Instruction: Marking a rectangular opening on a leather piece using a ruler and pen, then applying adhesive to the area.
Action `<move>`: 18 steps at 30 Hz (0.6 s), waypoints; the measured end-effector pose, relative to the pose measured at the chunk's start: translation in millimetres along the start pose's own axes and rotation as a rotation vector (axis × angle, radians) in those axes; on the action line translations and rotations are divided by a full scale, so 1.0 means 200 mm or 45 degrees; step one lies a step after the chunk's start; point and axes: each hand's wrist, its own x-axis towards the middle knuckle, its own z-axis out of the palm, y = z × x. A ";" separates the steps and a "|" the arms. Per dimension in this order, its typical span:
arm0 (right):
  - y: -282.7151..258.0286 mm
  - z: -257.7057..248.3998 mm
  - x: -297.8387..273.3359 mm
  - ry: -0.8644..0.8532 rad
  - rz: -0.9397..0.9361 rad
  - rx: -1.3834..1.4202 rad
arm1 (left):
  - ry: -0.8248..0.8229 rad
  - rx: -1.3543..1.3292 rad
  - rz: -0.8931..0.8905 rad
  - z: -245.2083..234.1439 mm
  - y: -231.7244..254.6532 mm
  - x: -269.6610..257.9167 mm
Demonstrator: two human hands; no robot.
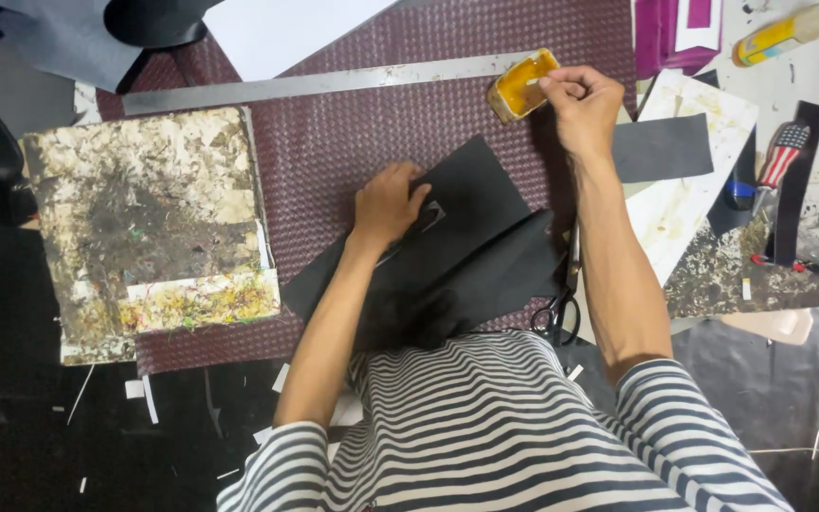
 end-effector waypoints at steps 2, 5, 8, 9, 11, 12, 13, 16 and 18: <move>0.00 0.00 0.02 0.016 0.048 0.047 | -0.082 0.216 0.021 0.05 0.02 0.12; -0.01 0.00 -0.02 0.022 0.029 -0.047 | -0.234 0.124 0.022 0.07 -0.01 0.16; 0.03 -0.01 0.00 0.078 -0.013 -0.031 | -0.303 -0.082 -0.038 0.02 -0.01 0.17; 0.01 -0.02 -0.03 0.063 -0.011 -0.029 | -0.297 -0.083 -0.052 0.02 -0.03 0.19; -0.02 -0.04 -0.09 -0.017 0.054 -0.353 | 0.000 -0.319 -0.192 0.01 -0.09 0.24; -0.01 -0.03 -0.12 -0.030 0.053 -0.352 | 0.006 -0.320 -0.204 0.01 -0.15 0.26; 0.01 -0.01 -0.15 -0.070 0.122 -0.214 | 0.078 -0.326 -0.256 0.01 -0.20 0.29; -0.10 0.07 -0.32 -0.073 0.247 0.062 | 0.199 -0.447 -0.263 -0.07 -0.24 0.24; -0.13 0.14 -0.43 -0.026 0.301 0.208 | 0.249 -0.552 -0.210 -0.19 -0.21 0.14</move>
